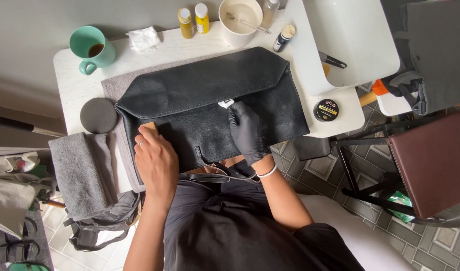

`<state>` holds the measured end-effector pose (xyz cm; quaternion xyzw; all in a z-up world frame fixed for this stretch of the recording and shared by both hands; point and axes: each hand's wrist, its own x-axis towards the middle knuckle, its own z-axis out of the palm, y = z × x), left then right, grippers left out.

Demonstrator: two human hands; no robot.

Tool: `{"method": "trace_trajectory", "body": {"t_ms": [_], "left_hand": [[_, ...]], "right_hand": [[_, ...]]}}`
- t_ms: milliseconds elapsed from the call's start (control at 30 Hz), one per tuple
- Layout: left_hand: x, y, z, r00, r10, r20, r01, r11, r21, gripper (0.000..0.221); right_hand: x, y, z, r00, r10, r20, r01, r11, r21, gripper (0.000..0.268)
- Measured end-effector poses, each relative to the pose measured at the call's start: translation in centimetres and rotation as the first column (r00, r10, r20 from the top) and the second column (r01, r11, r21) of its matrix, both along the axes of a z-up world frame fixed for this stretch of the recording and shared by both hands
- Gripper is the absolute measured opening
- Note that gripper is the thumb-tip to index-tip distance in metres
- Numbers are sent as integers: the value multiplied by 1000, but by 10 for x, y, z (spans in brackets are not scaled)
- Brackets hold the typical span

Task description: Cleaning and conditioning a black leather bag using a small applicator and sponge block.

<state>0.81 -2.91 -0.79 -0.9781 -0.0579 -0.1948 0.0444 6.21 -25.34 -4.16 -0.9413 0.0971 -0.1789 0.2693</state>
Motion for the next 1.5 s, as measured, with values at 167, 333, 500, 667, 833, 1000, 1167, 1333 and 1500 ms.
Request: {"method": "trace_trajectory", "body": {"t_ms": [167,333,500,667,833,1000,1167,1333,1500], "left_hand": [[-18,11,6,995,-14,-98,7,997,-73,45],[-36,20,11,994,-10,-105,6,999,-34,43],[-4,14,0,997,-55,-54,50,995,-88,42],[-3,7,13,997,-28,-65,26,999,-33,44],[-47,12,21,995,-20,-99,20,1000,5,44],[-24,20,6,993,-14,-113,17,1000,26,44],[5,14,0,998,33,-49,-32,999,38,44],[-34,2,10,998,-8,-69,11,999,45,46],[-39,-3,10,997,-33,-69,35,999,22,44]], "right_hand": [[13,-53,41,999,-43,24,45,996,-71,9],[16,-48,33,996,-93,-15,92,994,-59,6],[2,1,16,994,10,-107,-5,999,54,5],[11,-15,39,994,-15,-111,23,997,72,8],[18,-47,51,1000,-2,7,2,1000,-5,11],[11,-22,25,999,-43,3,42,996,78,3],[7,-19,7,1000,-25,-14,26,999,34,10],[13,-61,33,993,-120,10,120,991,-64,5],[11,-43,34,994,-112,13,112,993,-45,7]]}}
